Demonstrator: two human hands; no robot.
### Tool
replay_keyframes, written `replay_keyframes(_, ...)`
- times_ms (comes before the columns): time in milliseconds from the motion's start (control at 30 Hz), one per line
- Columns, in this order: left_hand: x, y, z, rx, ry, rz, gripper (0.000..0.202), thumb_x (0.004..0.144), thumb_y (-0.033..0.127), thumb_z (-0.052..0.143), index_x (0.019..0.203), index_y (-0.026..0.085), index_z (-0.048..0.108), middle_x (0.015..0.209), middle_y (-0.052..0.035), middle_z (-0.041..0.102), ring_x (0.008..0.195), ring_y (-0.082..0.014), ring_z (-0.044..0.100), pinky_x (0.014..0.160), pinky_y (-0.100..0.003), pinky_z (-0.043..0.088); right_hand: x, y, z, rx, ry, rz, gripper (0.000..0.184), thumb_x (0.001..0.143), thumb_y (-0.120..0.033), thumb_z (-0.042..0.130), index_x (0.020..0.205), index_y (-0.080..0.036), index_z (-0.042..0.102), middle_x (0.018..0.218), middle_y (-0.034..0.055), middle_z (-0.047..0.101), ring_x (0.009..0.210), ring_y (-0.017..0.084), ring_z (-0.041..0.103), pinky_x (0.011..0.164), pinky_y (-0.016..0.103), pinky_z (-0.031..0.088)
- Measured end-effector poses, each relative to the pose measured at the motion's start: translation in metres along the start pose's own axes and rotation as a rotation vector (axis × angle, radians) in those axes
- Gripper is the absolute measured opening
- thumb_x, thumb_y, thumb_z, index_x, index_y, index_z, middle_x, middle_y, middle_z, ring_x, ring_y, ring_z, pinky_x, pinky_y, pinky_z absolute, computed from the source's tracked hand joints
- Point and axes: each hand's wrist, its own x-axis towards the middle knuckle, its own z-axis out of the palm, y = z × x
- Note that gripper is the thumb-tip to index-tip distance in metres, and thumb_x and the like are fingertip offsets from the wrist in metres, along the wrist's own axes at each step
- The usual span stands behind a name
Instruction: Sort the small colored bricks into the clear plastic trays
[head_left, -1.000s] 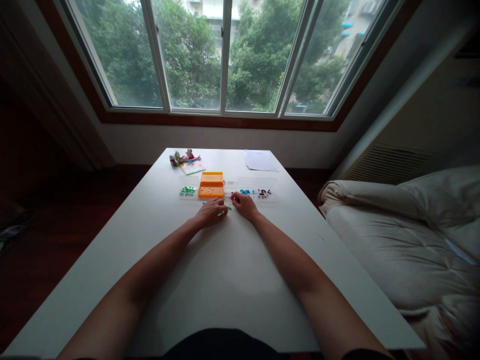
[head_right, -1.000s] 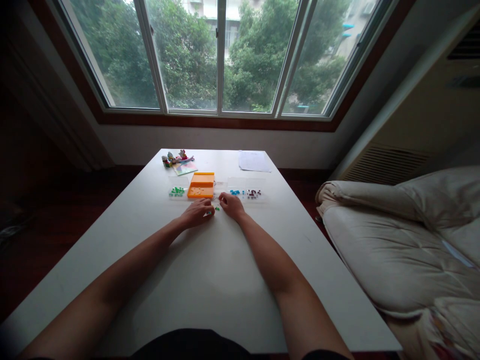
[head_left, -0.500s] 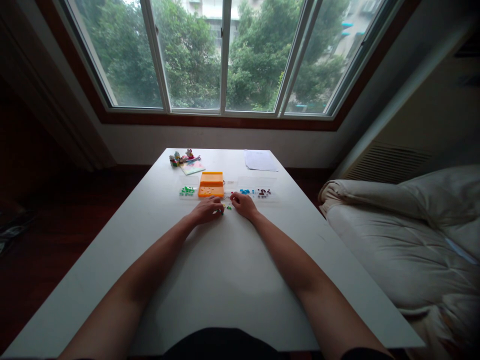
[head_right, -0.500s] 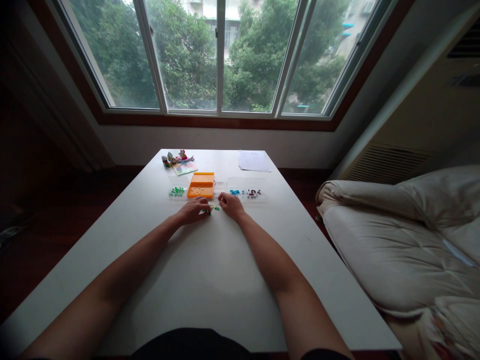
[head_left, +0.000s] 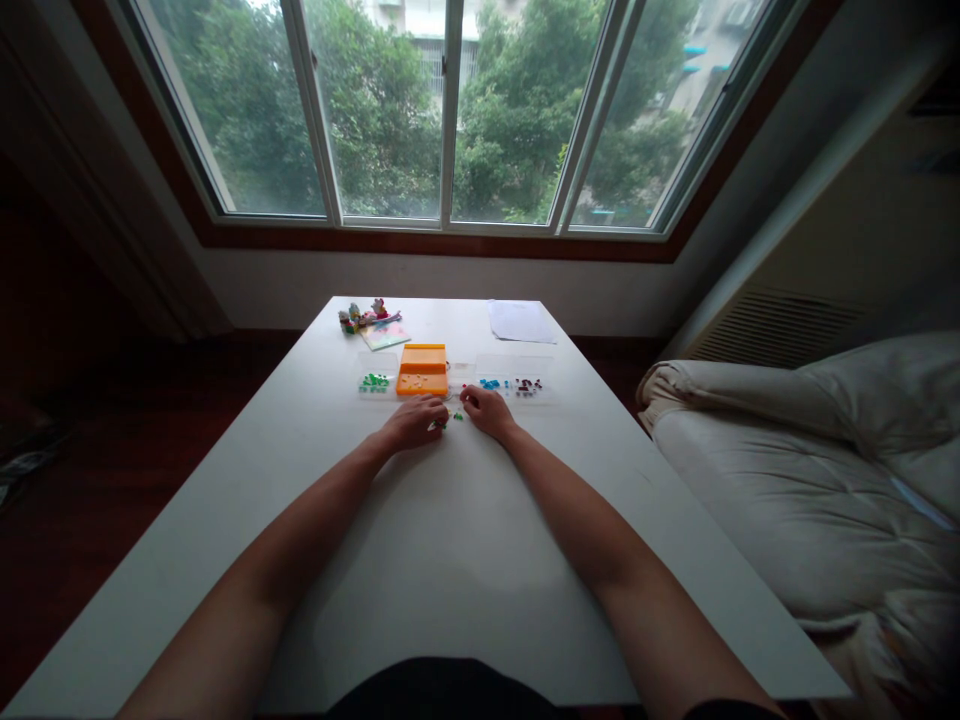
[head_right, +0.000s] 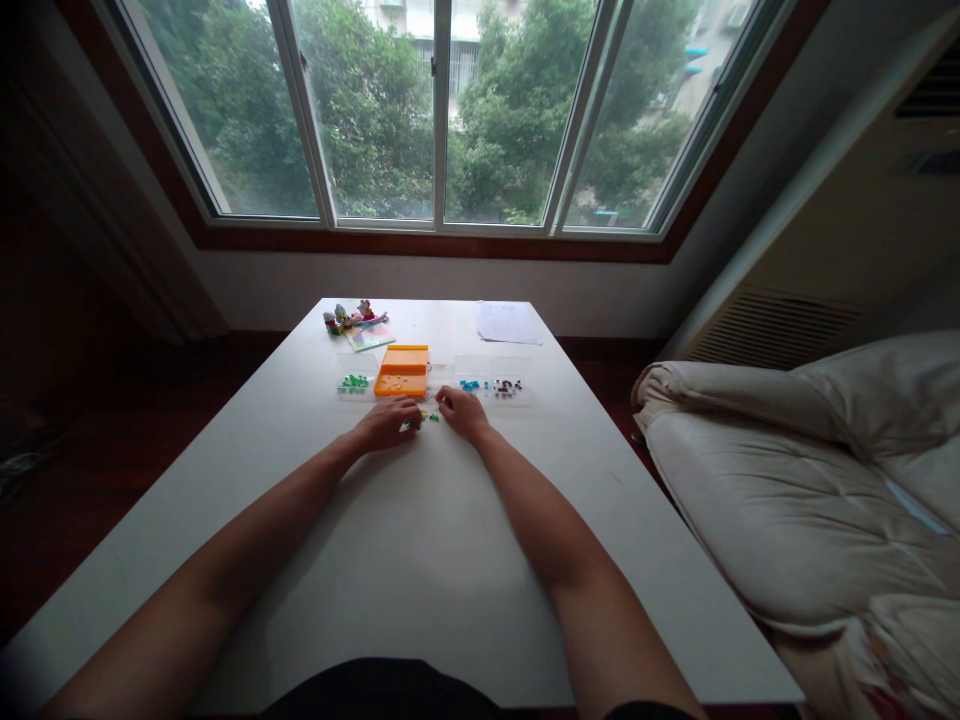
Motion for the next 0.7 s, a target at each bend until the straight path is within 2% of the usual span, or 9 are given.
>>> replay_keyframes(167,0.0019,0.0043,0.0005,0.041,-0.011,0.05,0.01,0.081,0.016,0.06,0.088,0.021,0.065,0.09,-0.0065,0.066,0.089,-0.0221,0.058,0.08,-0.033,0.042,-0.0001,0.0003,-0.0003,0.0,-0.007,0.013,0.013,0.082,-0.02,0.058,0.09,-0.023,0.068,0.069,-0.0011,0.061,0.064,0.015,0.051,0.065,0.024,0.036)
replay_keyframes(300,0.0021,0.0023,0.0031,0.042,-0.001,0.022,0.012,0.083,0.014,0.056,0.087,0.02,0.064,0.087,-0.0064,0.066,0.085,-0.0213,0.058,0.076,-0.031,0.041,-0.0002,-0.0004,-0.0011,-0.003,-0.013,0.007,0.014,0.082,-0.02,0.058,0.091,-0.022,0.068,0.07,-0.0011,0.062,0.064,0.015,0.051,0.065,0.024,0.036)
replay_keyframes(500,0.0002,-0.0005,0.0043,0.02,0.033,0.01,0.013,0.084,0.015,0.057,0.089,0.021,0.067,0.092,-0.0065,0.065,0.09,-0.0214,0.059,0.077,-0.031,0.042,-0.0008,-0.0022,-0.0017,-0.003,-0.01,-0.002,0.014,0.082,-0.02,0.058,0.091,-0.023,0.068,0.07,-0.0012,0.062,0.065,0.015,0.052,0.065,0.024,0.037)
replay_keyframes(700,-0.0001,0.0008,0.0016,0.018,0.002,0.031,0.016,0.082,0.02,0.065,0.097,0.023,0.07,0.101,-0.007,0.064,0.099,-0.0229,0.058,0.082,-0.031,0.045,-0.0012,-0.0015,-0.0008,-0.024,-0.005,-0.006,0.013,0.083,-0.02,0.058,0.091,-0.022,0.068,0.07,-0.0009,0.063,0.065,0.014,0.052,0.065,0.024,0.037)
